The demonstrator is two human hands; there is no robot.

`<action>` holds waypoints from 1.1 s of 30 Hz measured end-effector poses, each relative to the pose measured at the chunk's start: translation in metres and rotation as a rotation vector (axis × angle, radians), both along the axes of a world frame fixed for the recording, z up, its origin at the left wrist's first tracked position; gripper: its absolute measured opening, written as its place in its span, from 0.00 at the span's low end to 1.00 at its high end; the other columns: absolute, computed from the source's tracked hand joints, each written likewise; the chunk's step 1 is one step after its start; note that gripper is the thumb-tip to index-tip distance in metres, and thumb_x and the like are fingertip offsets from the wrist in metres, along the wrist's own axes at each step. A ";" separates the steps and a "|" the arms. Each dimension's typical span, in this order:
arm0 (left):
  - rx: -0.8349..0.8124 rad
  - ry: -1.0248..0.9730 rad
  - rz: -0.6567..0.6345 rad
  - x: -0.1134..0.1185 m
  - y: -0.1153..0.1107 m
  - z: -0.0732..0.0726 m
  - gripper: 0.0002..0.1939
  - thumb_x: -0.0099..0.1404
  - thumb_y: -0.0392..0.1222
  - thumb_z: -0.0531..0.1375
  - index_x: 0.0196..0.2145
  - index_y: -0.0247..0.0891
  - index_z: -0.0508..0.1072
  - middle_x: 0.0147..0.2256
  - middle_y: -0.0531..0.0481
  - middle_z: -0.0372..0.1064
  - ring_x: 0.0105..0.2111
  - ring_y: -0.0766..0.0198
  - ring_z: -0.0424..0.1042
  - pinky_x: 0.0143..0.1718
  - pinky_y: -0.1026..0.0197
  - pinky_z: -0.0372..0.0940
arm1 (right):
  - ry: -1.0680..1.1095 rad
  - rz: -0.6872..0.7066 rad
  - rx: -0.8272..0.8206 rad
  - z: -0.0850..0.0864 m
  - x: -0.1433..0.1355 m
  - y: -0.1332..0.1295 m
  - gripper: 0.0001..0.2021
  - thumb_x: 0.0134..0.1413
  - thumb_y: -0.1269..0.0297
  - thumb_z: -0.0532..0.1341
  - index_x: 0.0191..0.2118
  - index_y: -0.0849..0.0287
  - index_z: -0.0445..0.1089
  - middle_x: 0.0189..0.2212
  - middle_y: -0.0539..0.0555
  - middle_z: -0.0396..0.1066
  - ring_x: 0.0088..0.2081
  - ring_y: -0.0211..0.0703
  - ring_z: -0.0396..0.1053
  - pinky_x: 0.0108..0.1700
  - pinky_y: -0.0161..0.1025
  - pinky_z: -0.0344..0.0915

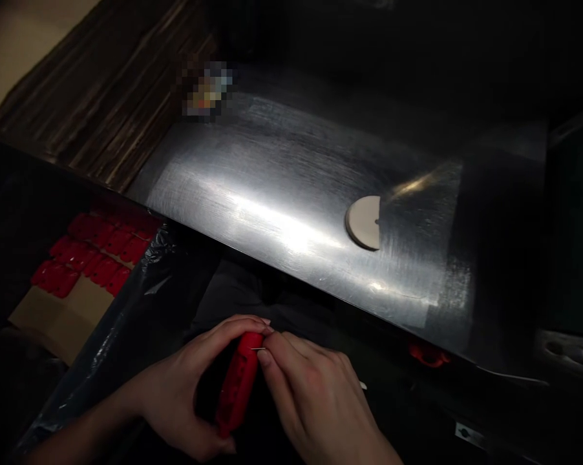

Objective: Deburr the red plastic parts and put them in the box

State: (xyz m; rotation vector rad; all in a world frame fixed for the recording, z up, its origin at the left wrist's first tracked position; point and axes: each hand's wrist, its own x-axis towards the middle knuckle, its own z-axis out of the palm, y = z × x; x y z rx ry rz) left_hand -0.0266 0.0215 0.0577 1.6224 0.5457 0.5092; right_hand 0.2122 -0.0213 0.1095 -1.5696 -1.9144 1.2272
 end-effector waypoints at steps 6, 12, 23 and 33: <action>0.021 0.026 -0.003 0.002 -0.001 -0.001 0.66 0.46 0.45 0.81 0.75 0.51 0.51 0.70 0.38 0.63 0.68 0.37 0.68 0.70 0.42 0.66 | -0.056 0.006 0.017 0.001 -0.001 -0.002 0.16 0.81 0.63 0.51 0.38 0.51 0.69 0.33 0.47 0.78 0.32 0.39 0.78 0.30 0.35 0.66; 0.059 0.086 -0.034 0.001 -0.001 0.004 0.65 0.48 0.46 0.80 0.76 0.49 0.51 0.71 0.35 0.63 0.70 0.35 0.66 0.71 0.40 0.66 | -0.107 0.011 0.066 -0.002 0.000 -0.006 0.13 0.79 0.67 0.50 0.39 0.51 0.68 0.34 0.48 0.79 0.34 0.42 0.79 0.30 0.36 0.67; 0.121 0.085 -0.071 0.005 0.005 0.006 0.65 0.49 0.49 0.81 0.76 0.48 0.52 0.71 0.36 0.65 0.69 0.37 0.68 0.70 0.42 0.67 | -0.127 0.069 -0.037 0.002 0.006 -0.017 0.12 0.77 0.68 0.49 0.42 0.51 0.68 0.33 0.48 0.78 0.30 0.41 0.77 0.30 0.38 0.64; 0.171 0.068 -0.136 0.009 0.007 0.002 0.65 0.49 0.49 0.79 0.76 0.45 0.50 0.70 0.33 0.65 0.69 0.38 0.68 0.70 0.41 0.67 | -0.082 0.068 -0.163 0.003 0.007 -0.016 0.15 0.78 0.65 0.47 0.41 0.51 0.68 0.32 0.47 0.77 0.28 0.42 0.75 0.31 0.42 0.58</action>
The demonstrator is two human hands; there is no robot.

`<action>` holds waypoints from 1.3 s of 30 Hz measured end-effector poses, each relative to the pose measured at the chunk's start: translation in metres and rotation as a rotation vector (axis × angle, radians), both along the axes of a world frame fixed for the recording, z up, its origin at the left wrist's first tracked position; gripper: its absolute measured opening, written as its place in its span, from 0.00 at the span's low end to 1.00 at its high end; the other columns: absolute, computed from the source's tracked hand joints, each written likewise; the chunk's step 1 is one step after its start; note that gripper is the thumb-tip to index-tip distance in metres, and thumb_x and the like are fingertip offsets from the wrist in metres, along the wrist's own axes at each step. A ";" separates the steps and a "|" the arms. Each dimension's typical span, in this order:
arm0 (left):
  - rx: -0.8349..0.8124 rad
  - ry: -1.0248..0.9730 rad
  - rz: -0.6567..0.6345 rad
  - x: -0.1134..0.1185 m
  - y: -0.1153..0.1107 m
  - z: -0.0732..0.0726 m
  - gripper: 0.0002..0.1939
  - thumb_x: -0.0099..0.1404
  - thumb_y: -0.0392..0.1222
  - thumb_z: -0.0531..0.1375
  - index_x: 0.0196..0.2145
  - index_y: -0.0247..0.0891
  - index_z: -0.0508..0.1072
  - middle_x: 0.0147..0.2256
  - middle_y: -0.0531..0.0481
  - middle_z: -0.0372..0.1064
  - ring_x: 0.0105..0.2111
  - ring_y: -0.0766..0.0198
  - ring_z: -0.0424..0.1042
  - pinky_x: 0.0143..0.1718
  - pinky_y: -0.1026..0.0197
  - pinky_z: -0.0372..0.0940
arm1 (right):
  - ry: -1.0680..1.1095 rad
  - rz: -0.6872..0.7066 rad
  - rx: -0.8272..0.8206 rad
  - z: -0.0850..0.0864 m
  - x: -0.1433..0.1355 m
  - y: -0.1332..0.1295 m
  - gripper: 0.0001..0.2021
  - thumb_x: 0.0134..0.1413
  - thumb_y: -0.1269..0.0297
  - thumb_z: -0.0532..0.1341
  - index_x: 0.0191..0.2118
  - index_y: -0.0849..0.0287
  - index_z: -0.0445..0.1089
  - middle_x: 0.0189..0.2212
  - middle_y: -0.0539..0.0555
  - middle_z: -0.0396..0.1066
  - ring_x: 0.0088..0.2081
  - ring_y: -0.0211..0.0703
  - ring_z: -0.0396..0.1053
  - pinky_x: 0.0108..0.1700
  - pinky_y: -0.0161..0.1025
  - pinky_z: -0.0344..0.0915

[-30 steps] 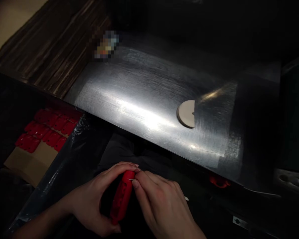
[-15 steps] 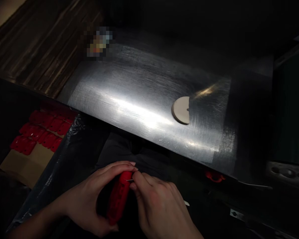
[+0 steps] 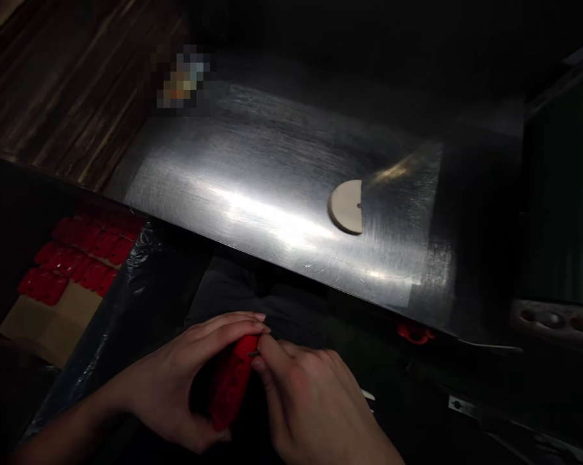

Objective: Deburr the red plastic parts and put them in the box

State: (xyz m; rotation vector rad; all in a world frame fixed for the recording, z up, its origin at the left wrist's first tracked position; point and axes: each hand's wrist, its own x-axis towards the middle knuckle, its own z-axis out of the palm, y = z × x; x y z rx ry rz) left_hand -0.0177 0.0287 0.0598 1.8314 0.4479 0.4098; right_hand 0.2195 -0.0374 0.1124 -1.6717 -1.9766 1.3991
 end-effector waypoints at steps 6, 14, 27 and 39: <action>-0.009 0.011 -0.029 -0.001 -0.001 -0.002 0.62 0.51 0.45 0.77 0.76 0.44 0.50 0.71 0.33 0.64 0.71 0.38 0.65 0.71 0.40 0.66 | 0.143 -0.045 -0.173 -0.004 0.011 0.006 0.18 0.80 0.53 0.48 0.41 0.50 0.73 0.35 0.48 0.79 0.35 0.47 0.74 0.41 0.43 0.60; -0.028 0.017 0.017 -0.006 -0.001 -0.005 0.61 0.53 0.45 0.78 0.75 0.47 0.51 0.71 0.36 0.64 0.74 0.36 0.61 0.74 0.36 0.61 | 0.614 -0.416 -0.287 -0.041 0.009 0.002 0.23 0.77 0.43 0.55 0.34 0.55 0.68 0.25 0.45 0.60 0.27 0.38 0.57 0.29 0.36 0.55; -0.209 0.085 0.144 0.000 -0.004 -0.003 0.64 0.49 0.43 0.82 0.74 0.53 0.51 0.75 0.36 0.57 0.73 0.37 0.61 0.73 0.38 0.61 | 0.370 -0.689 0.089 -0.049 -0.010 -0.010 0.13 0.77 0.51 0.58 0.46 0.50 0.76 0.37 0.49 0.75 0.37 0.39 0.74 0.39 0.31 0.69; -0.708 -0.252 0.192 -0.008 -0.009 -0.019 0.57 0.52 0.38 0.79 0.72 0.51 0.54 0.79 0.28 0.44 0.77 0.34 0.51 0.74 0.29 0.49 | 0.327 -0.647 0.038 -0.051 -0.006 -0.020 0.22 0.79 0.45 0.52 0.49 0.51 0.80 0.33 0.50 0.71 0.36 0.42 0.71 0.41 0.35 0.68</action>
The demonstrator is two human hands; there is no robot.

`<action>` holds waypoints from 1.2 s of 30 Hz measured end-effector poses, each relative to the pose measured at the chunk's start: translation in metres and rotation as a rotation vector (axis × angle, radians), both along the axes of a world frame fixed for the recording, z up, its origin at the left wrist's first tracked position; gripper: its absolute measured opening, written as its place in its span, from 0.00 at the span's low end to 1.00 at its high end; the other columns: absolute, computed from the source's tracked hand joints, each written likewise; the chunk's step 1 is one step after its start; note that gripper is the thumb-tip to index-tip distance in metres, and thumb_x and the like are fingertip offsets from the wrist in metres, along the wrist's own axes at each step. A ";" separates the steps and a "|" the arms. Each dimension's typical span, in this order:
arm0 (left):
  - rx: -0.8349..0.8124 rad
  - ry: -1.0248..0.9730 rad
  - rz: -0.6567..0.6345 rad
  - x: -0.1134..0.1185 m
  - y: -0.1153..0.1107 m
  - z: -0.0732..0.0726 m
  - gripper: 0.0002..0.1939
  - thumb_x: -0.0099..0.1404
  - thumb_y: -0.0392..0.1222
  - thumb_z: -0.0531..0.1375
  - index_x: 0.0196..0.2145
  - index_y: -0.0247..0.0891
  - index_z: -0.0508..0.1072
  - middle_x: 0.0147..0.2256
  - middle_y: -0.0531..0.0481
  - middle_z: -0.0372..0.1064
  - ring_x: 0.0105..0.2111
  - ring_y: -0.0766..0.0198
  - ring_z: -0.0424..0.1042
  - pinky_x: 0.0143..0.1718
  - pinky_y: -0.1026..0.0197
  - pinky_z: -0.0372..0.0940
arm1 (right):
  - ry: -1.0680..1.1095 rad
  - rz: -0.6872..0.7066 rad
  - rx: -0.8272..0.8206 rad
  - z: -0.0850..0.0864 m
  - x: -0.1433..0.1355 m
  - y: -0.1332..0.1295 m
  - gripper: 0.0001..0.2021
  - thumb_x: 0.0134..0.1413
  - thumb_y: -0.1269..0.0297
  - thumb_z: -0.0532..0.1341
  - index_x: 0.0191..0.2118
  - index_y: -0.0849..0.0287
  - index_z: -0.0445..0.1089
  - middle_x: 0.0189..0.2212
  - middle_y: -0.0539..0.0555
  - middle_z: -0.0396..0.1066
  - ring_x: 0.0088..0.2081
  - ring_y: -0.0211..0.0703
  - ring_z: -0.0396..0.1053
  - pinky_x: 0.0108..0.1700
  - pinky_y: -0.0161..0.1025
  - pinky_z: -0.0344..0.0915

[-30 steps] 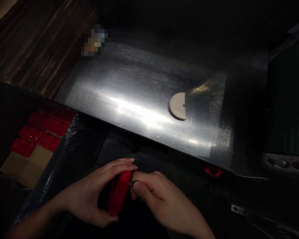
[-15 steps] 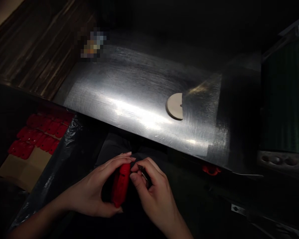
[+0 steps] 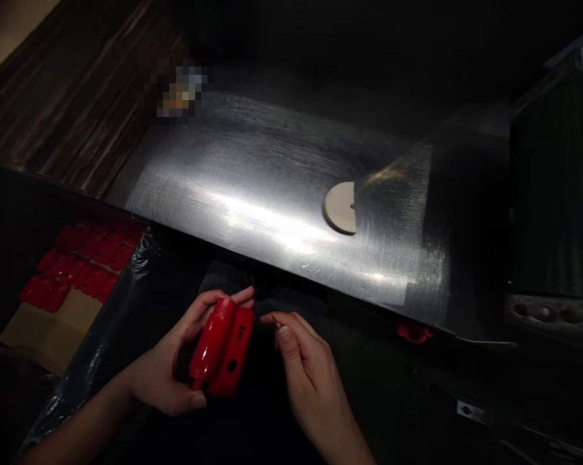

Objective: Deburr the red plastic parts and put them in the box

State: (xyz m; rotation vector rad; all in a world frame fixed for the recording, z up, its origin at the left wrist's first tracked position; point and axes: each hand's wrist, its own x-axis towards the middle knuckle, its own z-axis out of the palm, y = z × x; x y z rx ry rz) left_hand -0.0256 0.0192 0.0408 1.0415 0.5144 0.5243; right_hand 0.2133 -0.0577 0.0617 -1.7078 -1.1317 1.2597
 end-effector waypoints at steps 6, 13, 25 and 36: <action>-0.137 -0.124 0.024 0.002 0.000 -0.009 0.58 0.50 0.41 0.81 0.72 0.56 0.58 0.79 0.33 0.45 0.77 0.33 0.51 0.71 0.27 0.52 | 0.103 0.094 -0.073 0.000 -0.005 -0.003 0.20 0.79 0.45 0.52 0.50 0.50 0.77 0.32 0.48 0.72 0.33 0.41 0.69 0.37 0.35 0.66; -0.220 -0.127 0.057 0.002 0.000 -0.009 0.59 0.47 0.44 0.83 0.71 0.55 0.60 0.78 0.32 0.47 0.76 0.31 0.53 0.70 0.27 0.56 | 0.195 0.072 -0.109 -0.008 -0.009 -0.007 0.18 0.79 0.45 0.53 0.48 0.51 0.73 0.31 0.47 0.69 0.32 0.39 0.67 0.34 0.36 0.61; -0.334 -0.266 0.134 0.008 -0.005 -0.011 0.52 0.54 0.54 0.79 0.71 0.53 0.62 0.76 0.33 0.55 0.76 0.34 0.53 0.73 0.28 0.48 | 0.287 0.089 -0.179 -0.007 -0.014 -0.002 0.25 0.79 0.42 0.51 0.36 0.55 0.69 0.23 0.45 0.64 0.26 0.37 0.62 0.31 0.36 0.57; -0.383 -0.269 0.133 0.008 -0.004 -0.014 0.52 0.53 0.53 0.78 0.71 0.52 0.62 0.76 0.34 0.55 0.76 0.32 0.53 0.70 0.29 0.58 | 0.339 0.083 -0.164 -0.010 -0.026 0.007 0.27 0.79 0.42 0.51 0.31 0.55 0.65 0.22 0.44 0.60 0.25 0.36 0.57 0.29 0.36 0.52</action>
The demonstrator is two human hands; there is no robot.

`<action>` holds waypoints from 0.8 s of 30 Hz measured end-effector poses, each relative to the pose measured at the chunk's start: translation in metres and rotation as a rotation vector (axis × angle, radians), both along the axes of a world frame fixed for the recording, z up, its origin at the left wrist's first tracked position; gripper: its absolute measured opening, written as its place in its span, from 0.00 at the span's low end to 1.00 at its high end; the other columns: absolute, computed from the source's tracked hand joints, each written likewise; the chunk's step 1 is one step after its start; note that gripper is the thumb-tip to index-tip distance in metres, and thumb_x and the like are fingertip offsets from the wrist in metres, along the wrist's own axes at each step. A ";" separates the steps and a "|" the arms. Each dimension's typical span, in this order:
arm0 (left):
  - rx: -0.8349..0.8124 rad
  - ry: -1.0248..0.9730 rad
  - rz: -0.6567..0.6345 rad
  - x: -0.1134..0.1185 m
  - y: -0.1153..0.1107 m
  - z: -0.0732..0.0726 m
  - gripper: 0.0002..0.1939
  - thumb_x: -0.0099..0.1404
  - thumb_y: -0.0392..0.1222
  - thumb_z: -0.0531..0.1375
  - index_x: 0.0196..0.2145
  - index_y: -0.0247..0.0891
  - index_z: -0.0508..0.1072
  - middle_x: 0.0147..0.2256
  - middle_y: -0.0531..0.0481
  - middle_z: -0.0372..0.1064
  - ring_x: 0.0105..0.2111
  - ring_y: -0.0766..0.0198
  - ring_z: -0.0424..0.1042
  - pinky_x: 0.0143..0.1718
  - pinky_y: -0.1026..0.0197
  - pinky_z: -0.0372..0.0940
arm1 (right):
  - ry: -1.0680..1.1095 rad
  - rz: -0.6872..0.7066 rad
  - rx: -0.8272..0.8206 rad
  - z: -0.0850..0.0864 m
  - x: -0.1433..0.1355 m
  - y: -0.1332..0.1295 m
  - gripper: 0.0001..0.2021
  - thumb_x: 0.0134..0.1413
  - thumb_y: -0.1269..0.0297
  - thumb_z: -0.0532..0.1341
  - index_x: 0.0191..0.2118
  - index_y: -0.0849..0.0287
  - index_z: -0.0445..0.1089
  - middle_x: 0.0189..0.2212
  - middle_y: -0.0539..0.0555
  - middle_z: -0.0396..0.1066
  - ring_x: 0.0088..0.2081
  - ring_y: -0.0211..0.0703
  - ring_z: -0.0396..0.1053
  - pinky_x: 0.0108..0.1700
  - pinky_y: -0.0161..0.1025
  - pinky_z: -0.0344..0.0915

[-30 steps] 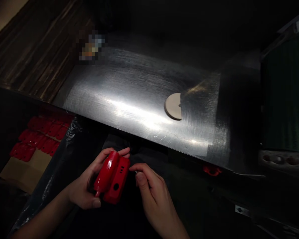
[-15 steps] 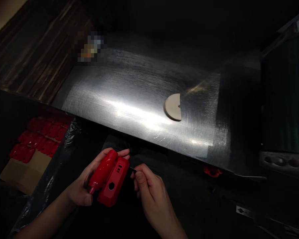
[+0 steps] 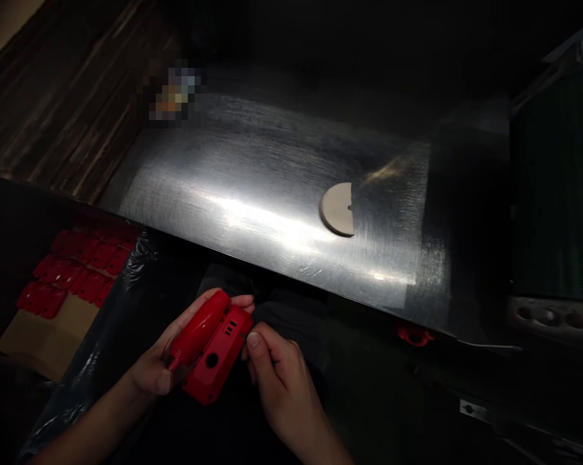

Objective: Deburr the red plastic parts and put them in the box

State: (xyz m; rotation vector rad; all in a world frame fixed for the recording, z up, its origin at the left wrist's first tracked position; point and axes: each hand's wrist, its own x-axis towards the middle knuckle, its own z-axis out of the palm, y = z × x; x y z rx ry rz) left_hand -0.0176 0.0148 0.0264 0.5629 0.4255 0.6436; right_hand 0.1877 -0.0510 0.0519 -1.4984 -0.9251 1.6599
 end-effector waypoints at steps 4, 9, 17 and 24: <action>-0.029 -0.013 0.012 0.002 0.000 -0.001 0.51 0.53 0.51 0.78 0.70 0.51 0.63 0.75 0.35 0.56 0.75 0.34 0.56 0.67 0.34 0.64 | -0.002 0.005 0.003 0.000 0.000 0.000 0.27 0.78 0.42 0.51 0.31 0.55 0.64 0.22 0.44 0.59 0.25 0.36 0.56 0.29 0.37 0.51; -0.019 0.022 0.016 0.004 0.004 0.002 0.51 0.52 0.52 0.79 0.69 0.51 0.64 0.72 0.35 0.61 0.72 0.34 0.62 0.69 0.31 0.61 | -0.014 0.018 0.006 -0.003 0.000 -0.002 0.25 0.78 0.43 0.53 0.33 0.55 0.66 0.24 0.44 0.60 0.26 0.37 0.56 0.30 0.37 0.51; 0.006 0.076 -0.018 0.004 0.009 0.001 0.53 0.51 0.56 0.78 0.69 0.54 0.60 0.73 0.35 0.56 0.66 0.33 0.69 0.65 0.29 0.62 | -0.098 0.000 0.052 -0.001 -0.002 0.007 0.21 0.72 0.42 0.61 0.35 0.55 0.70 0.27 0.46 0.66 0.30 0.39 0.62 0.33 0.36 0.57; 0.019 0.049 0.003 0.005 0.014 0.001 0.52 0.51 0.51 0.78 0.69 0.53 0.62 0.74 0.35 0.55 0.58 0.42 0.76 0.57 0.41 0.73 | -0.045 -0.063 0.079 0.003 -0.006 0.019 0.21 0.69 0.43 0.64 0.33 0.54 0.66 0.27 0.45 0.63 0.29 0.38 0.59 0.32 0.35 0.57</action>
